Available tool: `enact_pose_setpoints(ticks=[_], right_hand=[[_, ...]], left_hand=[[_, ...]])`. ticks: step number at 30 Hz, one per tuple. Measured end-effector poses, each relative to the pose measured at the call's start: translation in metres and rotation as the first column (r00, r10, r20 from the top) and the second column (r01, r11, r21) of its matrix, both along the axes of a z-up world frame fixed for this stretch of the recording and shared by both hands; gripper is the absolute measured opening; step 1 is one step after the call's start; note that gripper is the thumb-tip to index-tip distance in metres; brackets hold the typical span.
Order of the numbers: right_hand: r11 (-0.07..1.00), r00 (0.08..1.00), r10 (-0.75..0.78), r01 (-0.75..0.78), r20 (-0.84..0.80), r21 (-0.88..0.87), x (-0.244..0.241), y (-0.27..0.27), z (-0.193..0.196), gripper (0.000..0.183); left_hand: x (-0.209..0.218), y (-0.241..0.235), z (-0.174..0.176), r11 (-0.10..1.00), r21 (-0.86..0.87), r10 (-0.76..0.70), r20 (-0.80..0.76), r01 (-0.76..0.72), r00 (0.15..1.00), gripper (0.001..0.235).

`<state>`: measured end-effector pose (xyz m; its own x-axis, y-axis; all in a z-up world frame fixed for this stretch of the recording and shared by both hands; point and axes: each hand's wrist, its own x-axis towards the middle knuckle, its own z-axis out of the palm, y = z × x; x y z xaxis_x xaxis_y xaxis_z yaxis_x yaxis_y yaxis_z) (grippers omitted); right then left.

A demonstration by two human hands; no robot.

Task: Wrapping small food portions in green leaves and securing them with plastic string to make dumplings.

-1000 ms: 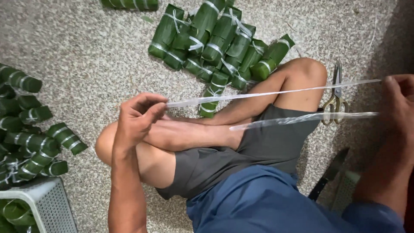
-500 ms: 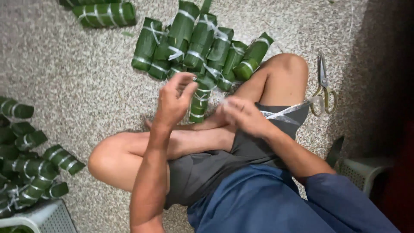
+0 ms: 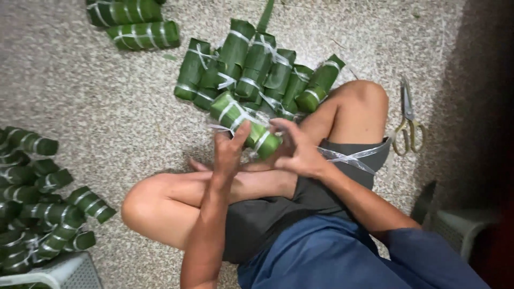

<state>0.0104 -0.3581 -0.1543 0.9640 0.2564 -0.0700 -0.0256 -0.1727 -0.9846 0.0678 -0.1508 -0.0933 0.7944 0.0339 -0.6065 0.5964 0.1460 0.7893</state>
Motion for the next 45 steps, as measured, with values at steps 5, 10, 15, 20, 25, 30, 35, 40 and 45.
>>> enact_pose_setpoints(ticks=[5,10,15,20,25,30,35,40,45], right_hand=[[0.992,0.990,-0.126,0.127,0.063,-0.007,0.039,0.034,0.020,0.084],[0.866,0.949,-0.156,0.264,-0.273,0.425,0.072,0.029,0.022,0.044],[0.854,0.944,-0.086,0.235,-0.320,0.464,0.064,0.022,0.004,0.045],[0.880,0.968,-0.045,0.156,-0.248,0.450,0.059,0.014,-0.006,0.050],[0.896,0.972,0.022,0.084,-0.233,0.437,0.061,0.010,0.005,0.047],[0.936,0.986,0.076,-0.020,-0.147,0.351,0.060,0.007,0.009,0.042],[0.961,0.987,0.134,-0.108,-0.089,0.255,0.058,0.001,0.011,0.041],[0.959,0.977,0.213,-0.205,-0.020,0.195,0.062,-0.003,0.028,0.044],[0.914,0.911,0.381,-0.397,0.156,0.081,0.063,-0.004,0.029,0.044]], left_hand=[[-0.006,0.017,0.015,0.994,0.056,-0.101,0.100,0.095,0.990,0.053],[-0.002,0.053,0.028,0.878,0.464,-0.292,0.325,0.118,0.899,0.091],[0.005,0.046,0.007,0.740,0.661,-0.510,0.671,-0.123,0.538,0.039],[0.001,0.038,0.004,0.773,0.617,-0.483,0.724,-0.148,0.492,0.014],[-0.005,0.040,0.008,0.814,0.576,-0.481,0.744,-0.081,0.463,0.015],[-0.011,0.037,0.014,0.824,0.566,-0.508,0.714,0.030,0.482,0.014],[-0.011,0.038,0.019,0.805,0.580,-0.557,0.665,0.126,0.498,0.016],[-0.016,0.043,0.020,0.788,0.551,-0.596,0.570,0.274,0.565,0.015],[-0.013,0.045,0.025,0.756,0.373,-0.638,0.239,0.538,0.732,0.070]])
